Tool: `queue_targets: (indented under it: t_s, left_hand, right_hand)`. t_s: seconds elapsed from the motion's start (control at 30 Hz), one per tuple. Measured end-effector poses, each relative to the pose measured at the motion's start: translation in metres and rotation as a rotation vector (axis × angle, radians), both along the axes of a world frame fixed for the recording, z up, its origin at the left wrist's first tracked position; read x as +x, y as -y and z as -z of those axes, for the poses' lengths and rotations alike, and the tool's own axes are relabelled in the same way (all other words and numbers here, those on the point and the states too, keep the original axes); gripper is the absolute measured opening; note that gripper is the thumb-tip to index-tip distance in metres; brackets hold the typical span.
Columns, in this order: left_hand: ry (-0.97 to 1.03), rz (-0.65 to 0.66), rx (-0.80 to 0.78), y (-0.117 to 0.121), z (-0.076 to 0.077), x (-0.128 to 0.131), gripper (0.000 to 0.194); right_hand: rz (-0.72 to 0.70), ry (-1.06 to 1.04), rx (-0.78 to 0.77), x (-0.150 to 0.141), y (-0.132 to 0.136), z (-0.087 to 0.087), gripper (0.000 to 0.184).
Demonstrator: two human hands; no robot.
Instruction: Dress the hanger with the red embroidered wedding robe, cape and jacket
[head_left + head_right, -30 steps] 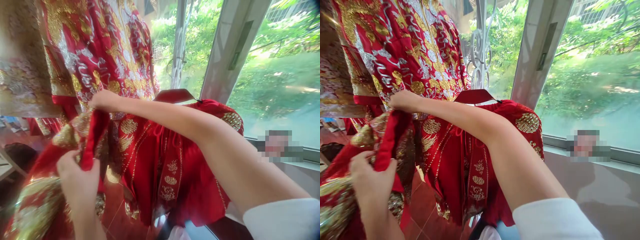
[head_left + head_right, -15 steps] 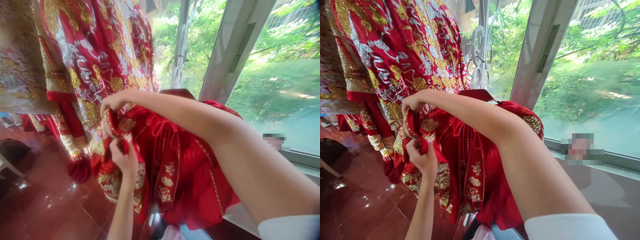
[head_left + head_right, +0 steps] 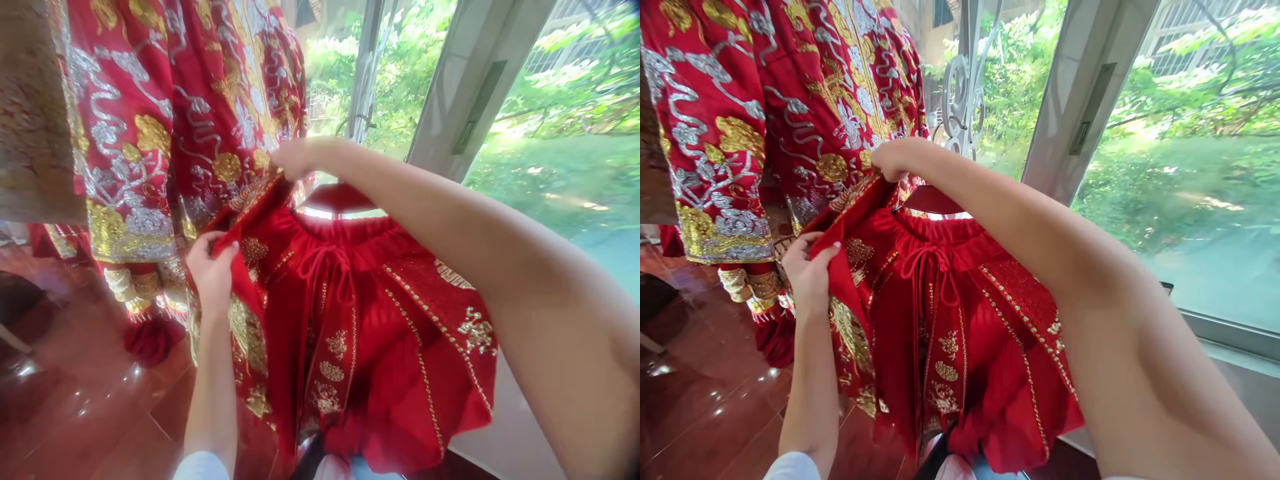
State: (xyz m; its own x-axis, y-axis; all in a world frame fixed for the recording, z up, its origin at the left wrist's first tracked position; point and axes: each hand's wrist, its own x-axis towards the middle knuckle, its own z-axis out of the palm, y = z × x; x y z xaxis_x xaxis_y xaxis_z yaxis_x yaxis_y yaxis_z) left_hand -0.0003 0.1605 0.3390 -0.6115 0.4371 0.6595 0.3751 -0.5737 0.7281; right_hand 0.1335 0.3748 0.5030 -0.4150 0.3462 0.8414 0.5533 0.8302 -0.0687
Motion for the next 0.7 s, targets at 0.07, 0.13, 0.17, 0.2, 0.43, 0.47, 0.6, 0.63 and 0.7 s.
queue_targets:
  t_s: [0.07, 0.13, 0.17, 0.2, 0.43, 0.47, 0.6, 0.63, 0.7]
  left_hand:
    - [-0.069, -0.052, 0.066, -0.002, -0.013, 0.011, 0.022]
    - [-0.196, -0.034, 0.051, -0.004, -0.012, 0.029, 0.019]
    - [-0.254, -0.006, 0.006, -0.004, -0.008, 0.038, 0.018]
    - [-0.295, 0.025, -0.059, -0.004, -0.002, 0.046, 0.017]
    - [-0.496, -0.228, -0.103, 0.01, -0.028, 0.064, 0.027]
    - [-0.53, -0.252, -0.084, 0.006, -0.042, 0.063, 0.031]
    - [-0.69, 0.144, -0.31, -0.026, -0.095, 0.058, 0.033]
    - [-0.722, 0.254, -0.361, -0.035, -0.104, 0.056, 0.03]
    - [-0.752, 0.403, -0.405, -0.048, -0.114, 0.052, 0.027]
  right_hand:
    - [-0.003, 0.248, -0.119, 0.022, 0.022, -0.013, 0.053]
    - [0.053, 0.442, -0.214, 0.037, 0.055, -0.017, 0.04]
    - [0.099, 0.529, -0.253, 0.042, 0.073, -0.016, 0.031]
    - [0.145, 0.616, -0.286, 0.044, 0.09, -0.013, 0.022]
    - [0.302, 0.763, -0.279, 0.033, 0.138, -0.003, 0.021]
    - [0.299, 0.738, -0.261, 0.034, 0.136, -0.003, 0.023]
    - [0.289, 0.558, -0.183, 0.04, 0.126, 0.0, 0.031]
    - [0.289, 0.504, -0.165, 0.042, 0.124, 0.001, 0.033]
    - [0.287, 0.42, -0.141, 0.045, 0.122, 0.005, 0.035]
